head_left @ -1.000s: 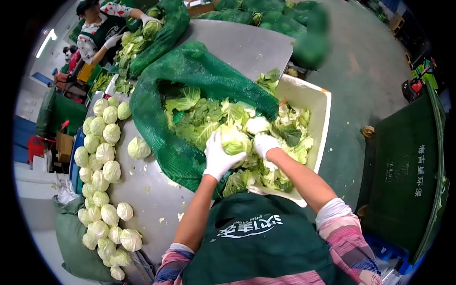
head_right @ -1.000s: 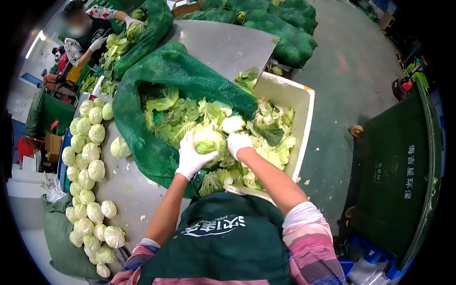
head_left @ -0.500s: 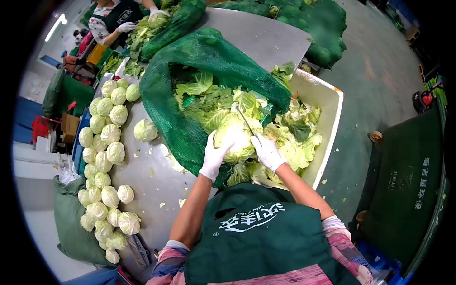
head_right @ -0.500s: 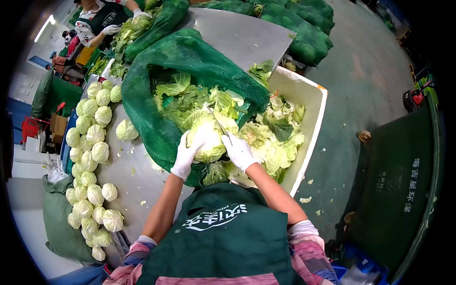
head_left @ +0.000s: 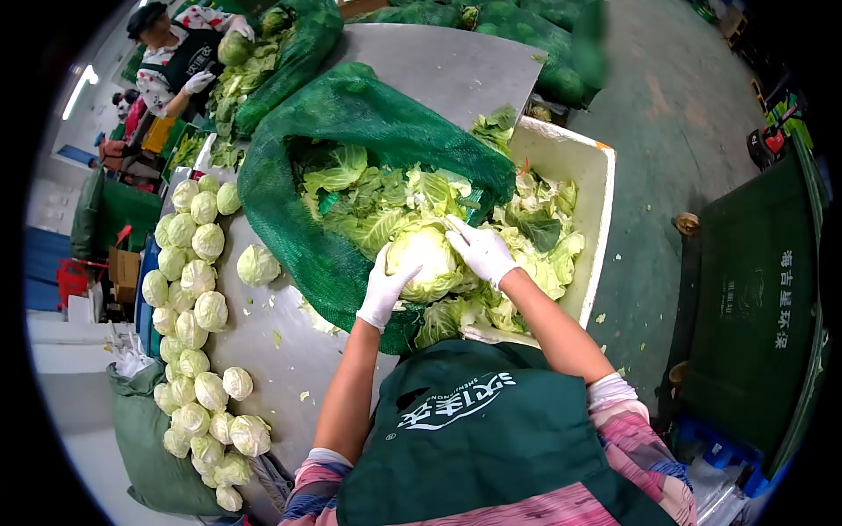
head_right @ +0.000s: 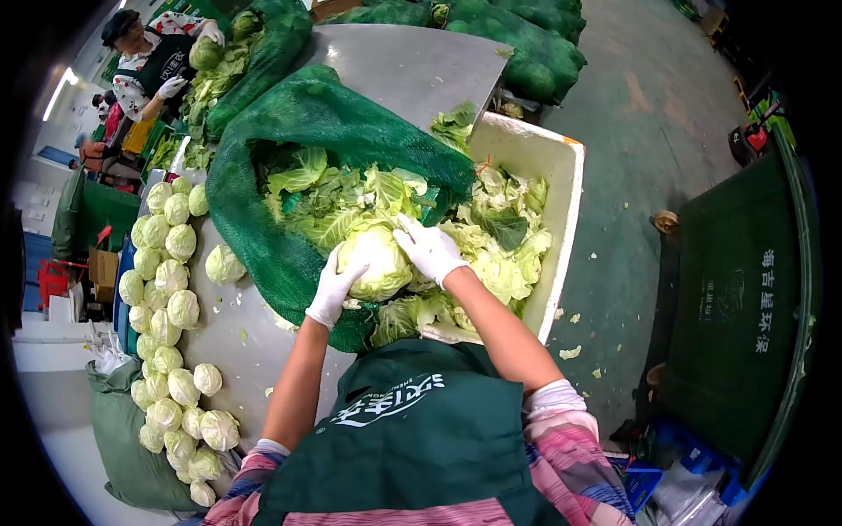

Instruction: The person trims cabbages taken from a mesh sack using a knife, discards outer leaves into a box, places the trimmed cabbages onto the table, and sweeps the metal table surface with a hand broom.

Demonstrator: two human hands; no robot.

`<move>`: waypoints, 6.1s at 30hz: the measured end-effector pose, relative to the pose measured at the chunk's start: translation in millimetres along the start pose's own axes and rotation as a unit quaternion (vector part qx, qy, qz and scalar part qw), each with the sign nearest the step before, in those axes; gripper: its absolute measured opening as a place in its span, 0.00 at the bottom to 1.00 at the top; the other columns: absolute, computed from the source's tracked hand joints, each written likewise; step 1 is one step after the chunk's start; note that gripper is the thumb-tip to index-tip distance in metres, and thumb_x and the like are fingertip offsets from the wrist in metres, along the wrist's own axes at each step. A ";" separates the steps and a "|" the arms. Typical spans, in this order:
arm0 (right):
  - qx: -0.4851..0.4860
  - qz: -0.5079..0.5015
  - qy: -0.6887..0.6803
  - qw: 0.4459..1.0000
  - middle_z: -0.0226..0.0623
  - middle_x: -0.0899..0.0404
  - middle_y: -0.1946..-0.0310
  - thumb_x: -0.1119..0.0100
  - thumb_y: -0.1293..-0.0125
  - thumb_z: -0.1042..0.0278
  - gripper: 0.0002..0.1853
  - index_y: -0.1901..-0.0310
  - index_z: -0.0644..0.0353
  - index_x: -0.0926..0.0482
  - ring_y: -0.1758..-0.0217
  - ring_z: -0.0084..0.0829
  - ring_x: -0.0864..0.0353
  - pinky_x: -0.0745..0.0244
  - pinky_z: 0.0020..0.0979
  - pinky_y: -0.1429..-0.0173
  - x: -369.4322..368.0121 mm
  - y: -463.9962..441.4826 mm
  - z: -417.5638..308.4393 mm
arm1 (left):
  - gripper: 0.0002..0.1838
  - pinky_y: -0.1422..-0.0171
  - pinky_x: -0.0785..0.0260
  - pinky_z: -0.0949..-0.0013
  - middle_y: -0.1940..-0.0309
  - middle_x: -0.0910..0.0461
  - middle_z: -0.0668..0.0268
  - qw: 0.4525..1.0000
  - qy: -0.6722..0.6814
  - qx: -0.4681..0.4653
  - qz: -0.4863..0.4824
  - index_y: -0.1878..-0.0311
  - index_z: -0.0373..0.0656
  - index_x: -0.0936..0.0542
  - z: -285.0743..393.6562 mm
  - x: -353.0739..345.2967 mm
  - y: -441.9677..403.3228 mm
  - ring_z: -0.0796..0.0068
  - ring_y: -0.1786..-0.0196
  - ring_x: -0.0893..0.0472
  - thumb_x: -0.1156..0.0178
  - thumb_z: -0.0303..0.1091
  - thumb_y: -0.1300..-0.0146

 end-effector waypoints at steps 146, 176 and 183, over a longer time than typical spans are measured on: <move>-0.139 -0.010 0.059 0.988 0.52 0.20 0.53 0.63 0.30 0.36 0.32 0.49 0.55 0.18 0.49 0.51 0.21 0.28 0.44 0.43 9.6 -59.1 27.7 | 0.64 0.30 0.43 0.53 0.37 0.41 0.46 0.885 -0.402 -0.197 0.130 0.31 0.29 0.46 17.0 -1.8 22.8 0.47 0.36 0.37 0.20 0.52 0.67; 0.058 0.003 0.175 0.983 0.50 0.18 0.74 0.58 0.30 0.39 0.38 0.25 0.50 0.51 0.72 0.50 0.18 0.24 0.48 0.67 2.3 7.1 -36.0 | 0.68 0.29 0.41 0.57 0.35 0.44 0.43 0.909 -0.384 -0.096 0.128 0.31 0.22 0.53 19.3 -16.2 -0.7 0.48 0.34 0.38 0.21 0.48 0.67; 0.069 -0.041 0.159 0.984 0.54 0.19 0.71 0.60 0.30 0.36 0.36 0.25 0.41 0.50 0.67 0.54 0.18 0.23 0.48 0.61 3.1 -22.0 -31.5 | 0.67 0.29 0.42 0.55 0.36 0.44 0.41 0.905 -0.395 -0.096 0.126 0.32 0.20 0.53 19.5 -16.4 -2.8 0.45 0.35 0.38 0.22 0.50 0.65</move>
Point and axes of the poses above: each hand's wrist, its own y-axis away from the middle knuckle, its own x-axis out of the back of the hand, z = x × y, the point moved 5 cm from there along -y, towards the middle knuckle
